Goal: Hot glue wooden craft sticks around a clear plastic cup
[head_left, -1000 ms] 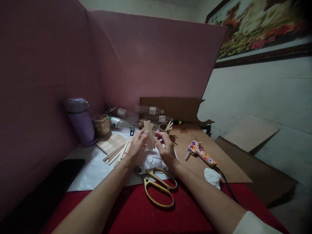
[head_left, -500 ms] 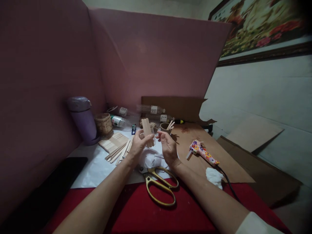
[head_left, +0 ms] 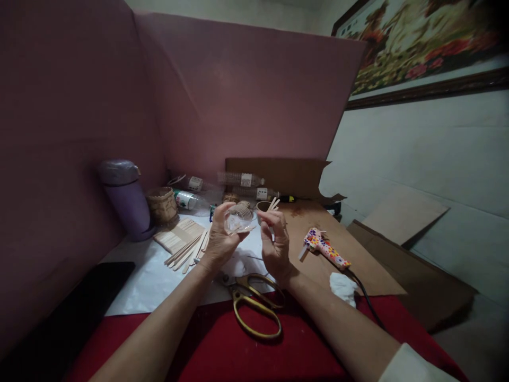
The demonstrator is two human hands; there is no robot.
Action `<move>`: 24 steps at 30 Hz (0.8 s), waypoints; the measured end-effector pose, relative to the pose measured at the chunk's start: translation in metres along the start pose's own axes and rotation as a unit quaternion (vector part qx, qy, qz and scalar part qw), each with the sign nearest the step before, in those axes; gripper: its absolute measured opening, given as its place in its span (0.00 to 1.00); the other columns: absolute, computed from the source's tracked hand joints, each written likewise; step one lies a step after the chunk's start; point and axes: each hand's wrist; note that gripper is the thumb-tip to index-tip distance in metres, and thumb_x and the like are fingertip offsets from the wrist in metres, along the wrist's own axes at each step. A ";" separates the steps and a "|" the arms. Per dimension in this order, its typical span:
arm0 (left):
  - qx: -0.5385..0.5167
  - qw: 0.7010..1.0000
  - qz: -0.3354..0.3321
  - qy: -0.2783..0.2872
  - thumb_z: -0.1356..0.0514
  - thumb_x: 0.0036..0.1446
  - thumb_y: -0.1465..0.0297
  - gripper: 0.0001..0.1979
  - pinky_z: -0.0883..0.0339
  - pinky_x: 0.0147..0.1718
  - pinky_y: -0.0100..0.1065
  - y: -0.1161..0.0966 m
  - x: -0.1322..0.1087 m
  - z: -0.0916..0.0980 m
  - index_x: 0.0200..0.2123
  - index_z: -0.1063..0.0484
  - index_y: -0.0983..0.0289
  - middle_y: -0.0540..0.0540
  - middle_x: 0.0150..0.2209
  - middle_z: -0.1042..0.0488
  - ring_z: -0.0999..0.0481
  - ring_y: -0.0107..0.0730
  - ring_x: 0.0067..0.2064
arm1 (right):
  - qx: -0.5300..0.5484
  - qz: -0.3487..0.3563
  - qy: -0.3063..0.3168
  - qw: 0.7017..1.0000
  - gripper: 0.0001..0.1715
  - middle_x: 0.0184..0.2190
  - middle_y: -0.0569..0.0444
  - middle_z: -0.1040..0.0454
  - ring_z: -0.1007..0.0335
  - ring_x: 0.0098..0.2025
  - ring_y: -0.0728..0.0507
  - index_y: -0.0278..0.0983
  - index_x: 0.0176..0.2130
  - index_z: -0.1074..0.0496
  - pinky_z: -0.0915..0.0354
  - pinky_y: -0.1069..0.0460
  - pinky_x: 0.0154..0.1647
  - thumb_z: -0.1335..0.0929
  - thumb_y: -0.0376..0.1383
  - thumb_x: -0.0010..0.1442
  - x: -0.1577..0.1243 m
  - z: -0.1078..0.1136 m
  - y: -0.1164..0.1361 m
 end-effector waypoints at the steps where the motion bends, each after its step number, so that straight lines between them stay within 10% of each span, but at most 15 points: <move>1: 0.045 0.998 -0.049 -0.004 0.30 0.45 0.74 0.32 0.37 0.57 0.49 0.000 0.000 0.001 0.53 0.36 0.58 0.58 0.54 0.31 0.30 0.45 0.56 | 0.001 0.016 0.008 1.000 0.19 0.43 0.51 0.34 0.33 0.46 0.42 0.44 0.51 0.30 0.33 0.44 0.47 0.40 0.28 0.65 0.000 0.001 0.002; 6: 0.198 0.956 -0.212 -0.035 0.36 0.50 0.80 0.29 0.39 0.59 0.51 -0.008 0.002 0.003 0.54 0.37 0.58 0.60 0.57 0.34 0.34 0.46 0.60 | 0.003 0.073 0.024 0.997 0.23 0.44 0.51 0.35 0.33 0.46 0.41 0.44 0.47 0.30 0.32 0.43 0.45 0.40 0.24 0.57 -0.001 0.003 0.006; 24: 0.232 0.925 -0.301 0.015 0.45 0.56 0.81 0.25 0.41 0.62 0.58 -0.020 0.000 0.001 0.55 0.39 0.57 0.62 0.61 0.37 0.39 0.48 0.66 | -0.096 0.119 0.052 0.987 0.07 0.57 0.49 0.33 0.36 0.57 0.36 0.43 0.38 0.21 0.33 0.39 0.52 0.30 0.33 0.61 -0.002 0.006 0.001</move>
Point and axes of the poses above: each hand's wrist, its own x-axis towards the middle knuckle, its own z-axis out of the back of the hand, y = z × x
